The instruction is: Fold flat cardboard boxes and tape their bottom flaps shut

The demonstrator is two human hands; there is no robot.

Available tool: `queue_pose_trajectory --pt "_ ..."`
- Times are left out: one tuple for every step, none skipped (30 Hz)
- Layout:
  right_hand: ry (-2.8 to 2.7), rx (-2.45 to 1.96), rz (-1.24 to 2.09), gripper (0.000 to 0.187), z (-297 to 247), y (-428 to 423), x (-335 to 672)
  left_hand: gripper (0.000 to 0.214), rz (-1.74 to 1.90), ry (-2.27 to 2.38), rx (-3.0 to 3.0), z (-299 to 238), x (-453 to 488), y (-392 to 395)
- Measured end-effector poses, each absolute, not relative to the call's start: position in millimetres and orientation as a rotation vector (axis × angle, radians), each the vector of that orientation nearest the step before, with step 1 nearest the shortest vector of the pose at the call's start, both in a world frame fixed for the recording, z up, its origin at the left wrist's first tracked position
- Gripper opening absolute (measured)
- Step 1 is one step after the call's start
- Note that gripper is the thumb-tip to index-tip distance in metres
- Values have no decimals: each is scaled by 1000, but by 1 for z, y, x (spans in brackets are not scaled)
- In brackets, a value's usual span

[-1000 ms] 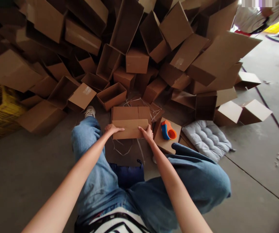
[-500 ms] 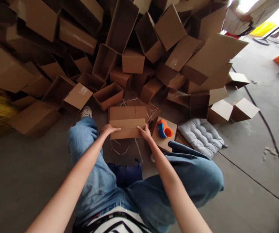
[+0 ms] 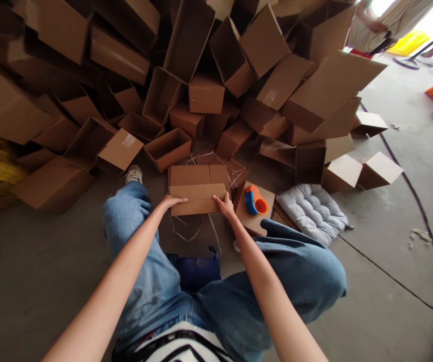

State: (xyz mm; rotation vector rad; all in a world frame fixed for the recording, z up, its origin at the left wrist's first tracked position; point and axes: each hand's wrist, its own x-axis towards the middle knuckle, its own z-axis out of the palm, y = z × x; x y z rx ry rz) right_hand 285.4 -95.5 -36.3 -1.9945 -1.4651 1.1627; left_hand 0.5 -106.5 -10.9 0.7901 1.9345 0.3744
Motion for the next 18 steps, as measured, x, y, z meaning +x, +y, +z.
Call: queue_pose_trajectory --pt "-1463 -1998 1164 64 -36 -96 285 69 402 1902 763 -11 1 -108" --pt "-1461 -2000 1165 64 -35 -96 285 66 427 1882 743 -11 2 -109" --pt "-1460 -1999 1165 65 -34 -96 285 64 448 1874 730 -10 2 -110" --pt "-1459 -1997 1165 65 -33 -96 285 62 467 1873 721 -10 3 -111" --pt "-1457 -1996 1163 65 -32 -96 285 61 484 1873 717 -9 3 -111" --pt "-1456 -1995 1157 66 -31 -96 284 60 498 1872 714 -9 3 -112" --pt "-1457 -1994 1152 66 -31 -96 284 59 514 1865 712 -9 3 -112" --pt "-1459 -1994 1148 65 -31 -95 284 57 527 1855 708 -9 3 -112" --pt "-1463 -1995 1147 65 -30 -95 284 56 537 1844 702 -9 2 -111" --pt "-1468 -1994 1145 65 -30 -95 283 54 544 1834 695 -10 2 -111" --pt "-1472 -1995 1146 64 -30 -95 283 53 550 1824 689 -10 2 -111" --pt "-1474 -1997 1146 64 -30 -95 283 52 552 1815 684 -11 2 -110" --pt "-1476 -1998 1145 64 -31 -95 283 51 552 1808 682 -12 2 -110" --pt "-1476 -1998 1140 64 -31 -95 283 50 550 1803 684 -12 2 -110" --pt "-1476 -1996 1135 64 -31 -95 283 50 546 1803 689 -13 2 -110" --pt "-1476 -1994 1129 63 -31 -95 284 51 540 1807 698 -14 2 -110" --pt "-1477 -1991 1125 63 -31 -95 284 52 532 1815 712 -14 2 -110" --pt "-1480 -1989 1123 62 -32 -95 284 53 526 1825 742 -15 1 -110"
